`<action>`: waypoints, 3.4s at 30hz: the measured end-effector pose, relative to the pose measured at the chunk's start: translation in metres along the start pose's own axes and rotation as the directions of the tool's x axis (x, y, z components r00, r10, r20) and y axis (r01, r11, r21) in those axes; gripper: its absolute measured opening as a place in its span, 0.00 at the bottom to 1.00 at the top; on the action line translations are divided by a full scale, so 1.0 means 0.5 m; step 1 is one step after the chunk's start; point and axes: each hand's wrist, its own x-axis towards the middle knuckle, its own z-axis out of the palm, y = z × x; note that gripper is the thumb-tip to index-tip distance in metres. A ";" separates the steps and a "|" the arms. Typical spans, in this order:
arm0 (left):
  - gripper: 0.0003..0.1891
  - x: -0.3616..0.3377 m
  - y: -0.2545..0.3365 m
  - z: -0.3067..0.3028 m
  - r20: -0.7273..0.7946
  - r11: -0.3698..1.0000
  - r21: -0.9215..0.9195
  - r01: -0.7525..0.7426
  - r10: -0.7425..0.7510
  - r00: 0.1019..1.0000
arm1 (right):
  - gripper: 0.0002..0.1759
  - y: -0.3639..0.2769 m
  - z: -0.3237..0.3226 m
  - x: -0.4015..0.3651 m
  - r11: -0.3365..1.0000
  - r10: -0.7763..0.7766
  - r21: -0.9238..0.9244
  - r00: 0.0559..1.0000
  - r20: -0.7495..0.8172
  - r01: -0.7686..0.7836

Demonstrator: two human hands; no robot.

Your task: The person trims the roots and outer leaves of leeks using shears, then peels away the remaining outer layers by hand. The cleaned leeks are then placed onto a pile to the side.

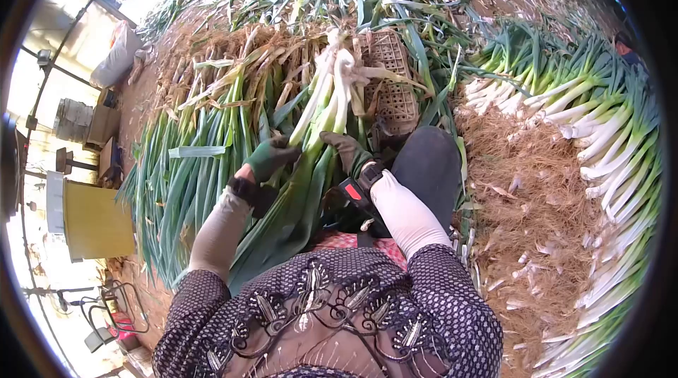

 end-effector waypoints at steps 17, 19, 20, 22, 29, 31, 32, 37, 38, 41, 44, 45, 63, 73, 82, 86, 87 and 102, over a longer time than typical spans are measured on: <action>0.25 0.254 -0.225 0.015 0.308 0.866 0.196 -0.459 0.390 0.868 | 0.16 -0.128 0.060 -0.060 0.959 0.071 -0.280 0.995 0.075 -0.048; 0.23 0.227 -0.188 0.030 0.270 0.922 0.121 -0.368 0.326 0.906 | 0.14 -0.160 0.090 -0.079 0.959 0.190 -0.205 0.980 -0.049 -0.196; 0.23 0.207 -0.153 0.026 0.209 0.965 0.098 -0.243 0.219 0.953 | 0.14 -0.154 0.089 -0.082 0.973 0.114 -0.196 0.991 -0.064 -0.124; 0.23 0.168 -0.080 0.015 0.047 0.999 0.017 0.029 -0.030 0.998 | 0.12 -0.132 0.080 -0.090 0.983 -0.038 -0.184 0.995 -0.091 0.020; 0.23 0.100 0.059 -0.044 -0.115 0.992 -0.121 -0.031 0.017 0.993 | 0.29 -0.098 0.121 -0.086 0.730 -0.047 -0.682 0.994 -0.101 -0.034; 0.26 0.065 0.122 -0.012 -0.045 0.978 -0.176 -0.110 0.103 0.994 | 0.30 -0.095 0.200 -0.075 0.694 -0.247 -0.687 0.968 0.055 0.216; 0.27 0.076 0.095 -0.027 -0.105 0.980 -0.184 -0.081 0.062 0.992 | 0.30 -0.120 0.223 -0.085 0.687 -0.249 -0.685 0.964 0.091 0.242; 0.26 -0.063 0.215 -0.080 -0.072 0.959 -0.138 -0.246 0.238 0.969 | 0.34 -0.286 0.350 -0.165 0.691 -0.306 -0.579 0.900 0.310 0.434; 0.27 -0.088 0.224 -0.096 -0.078 0.938 -0.040 -0.343 0.340 0.937 | 0.35 -0.323 0.374 -0.183 0.682 -0.284 -0.581 0.893 0.350 0.444; 0.29 -0.181 0.291 -0.097 -0.086 0.903 -0.200 -0.380 0.370 0.925 | 0.39 -0.406 0.408 -0.233 0.553 -0.102 -0.733 0.905 0.412 0.396; 0.25 -0.207 0.277 -0.119 -0.006 0.907 -0.189 -0.376 0.382 0.924 | 0.25 -0.452 0.393 -0.239 0.408 -0.193 -0.680 0.785 0.588 0.610; 0.25 -0.213 0.262 -0.120 0.022 0.913 -0.186 -0.363 0.374 0.927 | 0.16 -0.483 0.375 -0.234 0.368 -0.306 -0.575 0.680 0.666 0.730; 0.34 -0.264 0.233 -0.045 0.159 0.847 -0.502 -0.177 0.291 0.943 | 0.25 -0.579 0.213 -0.085 0.914 -0.007 -0.365 0.907 0.421 0.177; 0.40 -0.284 0.175 -0.025 0.338 0.935 -0.348 -0.066 0.191 0.922 | 0.16 -0.946 -0.217 -0.033 -0.171 -0.852 -0.917 0.522 -0.046 -0.360; 0.36 -0.243 0.108 -0.047 0.096 0.918 -0.325 -0.225 0.269 0.958 | 0.18 -1.038 -0.476 -0.325 0.627 -0.678 -0.778 0.461 -0.572 -0.043; 0.35 -0.212 0.123 -0.029 0.039 0.947 -0.247 -0.203 0.219 0.975 | 0.21 -0.886 -0.420 -0.396 0.381 -0.573 -0.907 0.725 -0.382 -0.177; 0.35 -0.208 0.132 -0.022 0.060 0.948 -0.250 -0.195 0.216 0.974 | 0.21 -0.850 -0.372 -0.386 0.591 -0.516 -0.806 0.754 -0.407 -0.030; 0.26 -0.271 0.164 0.080 0.039 0.885 0.299 -0.356 0.361 0.932 | 0.23 -0.594 -0.216 0.018 0.173 -0.422 -0.932 0.879 0.223 0.319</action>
